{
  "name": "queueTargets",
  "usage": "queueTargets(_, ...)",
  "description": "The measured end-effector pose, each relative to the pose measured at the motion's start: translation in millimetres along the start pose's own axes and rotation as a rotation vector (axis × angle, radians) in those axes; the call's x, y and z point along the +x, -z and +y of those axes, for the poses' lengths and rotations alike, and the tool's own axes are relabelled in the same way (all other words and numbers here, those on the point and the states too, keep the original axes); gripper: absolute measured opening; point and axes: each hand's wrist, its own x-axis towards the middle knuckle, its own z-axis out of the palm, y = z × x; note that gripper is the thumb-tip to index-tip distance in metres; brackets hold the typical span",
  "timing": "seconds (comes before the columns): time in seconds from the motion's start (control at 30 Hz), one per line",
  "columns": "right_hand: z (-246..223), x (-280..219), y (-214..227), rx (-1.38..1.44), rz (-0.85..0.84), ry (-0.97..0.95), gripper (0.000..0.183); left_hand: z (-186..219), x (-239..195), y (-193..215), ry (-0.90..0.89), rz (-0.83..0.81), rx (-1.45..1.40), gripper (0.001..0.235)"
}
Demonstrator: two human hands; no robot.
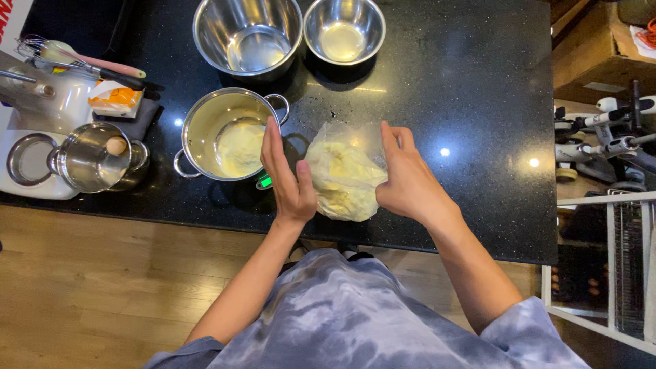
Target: The person pours a yellow powder from a plastic bag into a metal pot on a digital scale. They then move to the sink, fill a measuring cup with water, and pour it into the pot while whisking the mixture. The person repeats the water-filling and pouring process to continue mixing the ingredients.
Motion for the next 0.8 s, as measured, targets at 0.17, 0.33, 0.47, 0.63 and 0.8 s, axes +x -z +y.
queueTargets(0.17, -11, 3, 4, 0.114, -0.021, -0.052, 0.097, 1, -2, -5, -0.103, -0.502, 0.276, 0.061)
queueTargets(0.33, -14, 3, 4, 0.163, -0.028, -0.052, 0.096, 6, -7, 1, -0.064, -0.282, 0.097, 0.069)
queueTargets(0.47, -10, 3, 1, 0.164, -0.007, -0.013, 0.095, 2, 4, 8, 0.039, -0.446, -0.013, 0.065)
queueTargets(0.63, -7, 7, -1, 0.191, 0.017, 0.009, 0.095, 17, 4, 14, 0.094, -0.412, -0.250, 0.066)
queueTargets(0.8, -7, 6, -2, 0.224, 0.020, -0.005, 0.095, 19, 18, 12, -0.018, -0.335, -0.089, 0.070)
